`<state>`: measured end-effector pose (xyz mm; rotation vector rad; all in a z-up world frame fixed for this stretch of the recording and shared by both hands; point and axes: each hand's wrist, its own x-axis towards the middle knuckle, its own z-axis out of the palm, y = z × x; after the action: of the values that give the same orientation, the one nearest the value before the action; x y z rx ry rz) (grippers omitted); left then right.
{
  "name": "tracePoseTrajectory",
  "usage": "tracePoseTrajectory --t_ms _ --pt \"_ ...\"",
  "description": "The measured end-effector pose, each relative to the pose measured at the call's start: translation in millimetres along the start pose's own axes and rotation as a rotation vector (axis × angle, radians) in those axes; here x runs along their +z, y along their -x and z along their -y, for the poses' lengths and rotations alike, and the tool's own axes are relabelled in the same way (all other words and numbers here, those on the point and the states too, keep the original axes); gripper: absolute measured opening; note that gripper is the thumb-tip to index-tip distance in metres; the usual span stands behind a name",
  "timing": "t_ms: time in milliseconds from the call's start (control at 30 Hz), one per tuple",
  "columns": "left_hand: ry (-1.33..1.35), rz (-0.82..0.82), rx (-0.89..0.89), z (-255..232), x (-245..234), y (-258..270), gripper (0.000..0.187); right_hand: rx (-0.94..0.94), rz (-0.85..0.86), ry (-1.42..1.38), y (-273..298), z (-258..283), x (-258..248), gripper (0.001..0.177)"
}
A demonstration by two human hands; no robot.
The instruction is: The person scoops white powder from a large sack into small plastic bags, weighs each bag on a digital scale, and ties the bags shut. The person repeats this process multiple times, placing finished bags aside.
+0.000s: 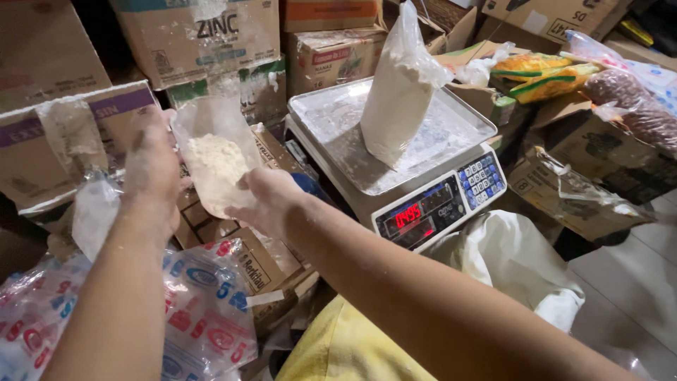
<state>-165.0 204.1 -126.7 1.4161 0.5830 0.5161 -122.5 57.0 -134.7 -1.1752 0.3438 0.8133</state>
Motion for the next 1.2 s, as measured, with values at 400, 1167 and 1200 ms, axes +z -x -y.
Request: tracePoseTrajectory --t_ms 400,1167,1200 --pt "-0.389 -0.383 0.548 7.4 26.1 23.1 0.024 -0.119 0.063 0.117 30.0 11.6 -24.6 0.045" --pt "-0.43 0.236 0.366 -83.8 265.5 61.4 0.046 -0.66 -0.571 0.433 82.3 223.5 -183.8 0.022" --pt "-0.465 0.188 0.383 -86.4 275.7 51.2 0.051 -0.597 -0.509 0.44 76.9 229.5 -184.3 0.022"
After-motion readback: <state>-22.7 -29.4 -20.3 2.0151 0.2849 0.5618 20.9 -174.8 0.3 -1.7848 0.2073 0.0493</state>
